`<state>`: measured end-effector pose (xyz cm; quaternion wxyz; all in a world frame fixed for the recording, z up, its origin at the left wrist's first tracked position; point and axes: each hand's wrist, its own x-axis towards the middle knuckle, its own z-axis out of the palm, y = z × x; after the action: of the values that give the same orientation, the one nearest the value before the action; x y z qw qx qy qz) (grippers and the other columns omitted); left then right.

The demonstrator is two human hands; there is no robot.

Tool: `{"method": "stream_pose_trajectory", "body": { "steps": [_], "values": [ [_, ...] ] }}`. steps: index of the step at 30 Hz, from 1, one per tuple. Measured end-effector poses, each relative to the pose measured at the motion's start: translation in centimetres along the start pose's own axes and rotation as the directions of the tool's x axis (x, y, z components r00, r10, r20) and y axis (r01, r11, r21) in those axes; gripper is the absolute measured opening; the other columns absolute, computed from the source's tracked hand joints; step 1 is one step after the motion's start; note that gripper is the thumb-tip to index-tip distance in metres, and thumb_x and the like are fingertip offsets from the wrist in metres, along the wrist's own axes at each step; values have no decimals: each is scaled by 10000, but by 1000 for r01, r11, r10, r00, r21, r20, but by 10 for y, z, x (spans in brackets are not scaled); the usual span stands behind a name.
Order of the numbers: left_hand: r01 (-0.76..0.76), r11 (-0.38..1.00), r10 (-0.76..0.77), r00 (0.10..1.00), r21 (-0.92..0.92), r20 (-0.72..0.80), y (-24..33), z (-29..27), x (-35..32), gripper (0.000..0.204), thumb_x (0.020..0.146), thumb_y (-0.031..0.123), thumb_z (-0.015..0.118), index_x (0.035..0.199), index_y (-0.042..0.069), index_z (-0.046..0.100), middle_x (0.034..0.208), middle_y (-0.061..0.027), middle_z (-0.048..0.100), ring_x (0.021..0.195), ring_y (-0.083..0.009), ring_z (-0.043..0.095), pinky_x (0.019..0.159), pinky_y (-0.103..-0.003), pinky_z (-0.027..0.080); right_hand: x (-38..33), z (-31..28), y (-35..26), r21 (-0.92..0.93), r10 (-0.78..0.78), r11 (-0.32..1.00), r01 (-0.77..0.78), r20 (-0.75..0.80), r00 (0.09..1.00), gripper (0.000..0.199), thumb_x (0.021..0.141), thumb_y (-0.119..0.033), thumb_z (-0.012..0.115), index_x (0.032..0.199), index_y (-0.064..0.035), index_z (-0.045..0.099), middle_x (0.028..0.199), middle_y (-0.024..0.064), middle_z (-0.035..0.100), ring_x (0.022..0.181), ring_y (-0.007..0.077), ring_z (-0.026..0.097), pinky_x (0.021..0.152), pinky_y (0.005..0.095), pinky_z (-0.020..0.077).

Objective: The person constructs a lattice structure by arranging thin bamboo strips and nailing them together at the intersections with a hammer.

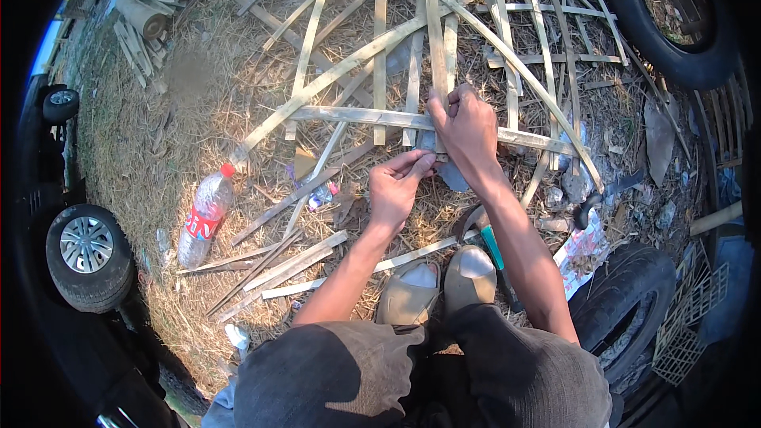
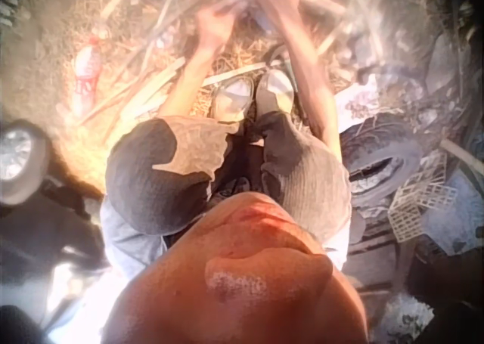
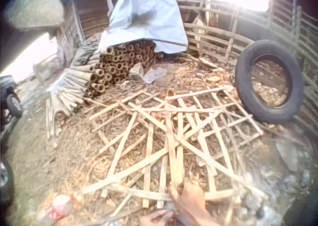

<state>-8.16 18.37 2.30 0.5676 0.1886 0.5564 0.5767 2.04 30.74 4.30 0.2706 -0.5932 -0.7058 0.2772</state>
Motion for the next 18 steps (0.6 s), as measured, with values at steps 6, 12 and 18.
{"method": "stream_pose_trajectory", "body": {
  "steps": [6, 12, 18],
  "values": [
    [5, 1000, -5, 1000, -13, 8, -5, -4, 2, 208, 950, 43, 741, 1135, -51, 727, 1026, -118, 764, 932, -178, 738, 861, -291, 584, -3, 2, 5, 0, 4, 1000, -4, -58, 998, 379, 912, -321, 752, 864, 38, 639, 740, 240, 685, 704, 415, 699, 666, 480, 556],
    [24, 1000, -24, 1000, -20, 11, -1, -3, 1, 225, 948, 45, 745, 1146, -58, 722, 1027, -122, 764, 932, -180, 738, 861, -295, 586, -2, -2, 3, 20, 10, 1000, -9, -39, 999, 375, 908, -301, 767, 862, 45, 629, 735, 237, 678, 700, 401, 696, 668, 464, 551],
    [23, 997, -22, 1000, 67, -18, 3, -8, 0, 189, 946, 71, 758, 1106, -30, 756, 1028, -95, 765, 873, -139, 719, 794, -258, 550, -1, -3, -2, 56, 34, 998, -34, 1, 999, 369, 913, -288, 771, 866, 50, 630, 708, 225, 670, 675, 392, 696, 639, 456, 547]
  ]
}}
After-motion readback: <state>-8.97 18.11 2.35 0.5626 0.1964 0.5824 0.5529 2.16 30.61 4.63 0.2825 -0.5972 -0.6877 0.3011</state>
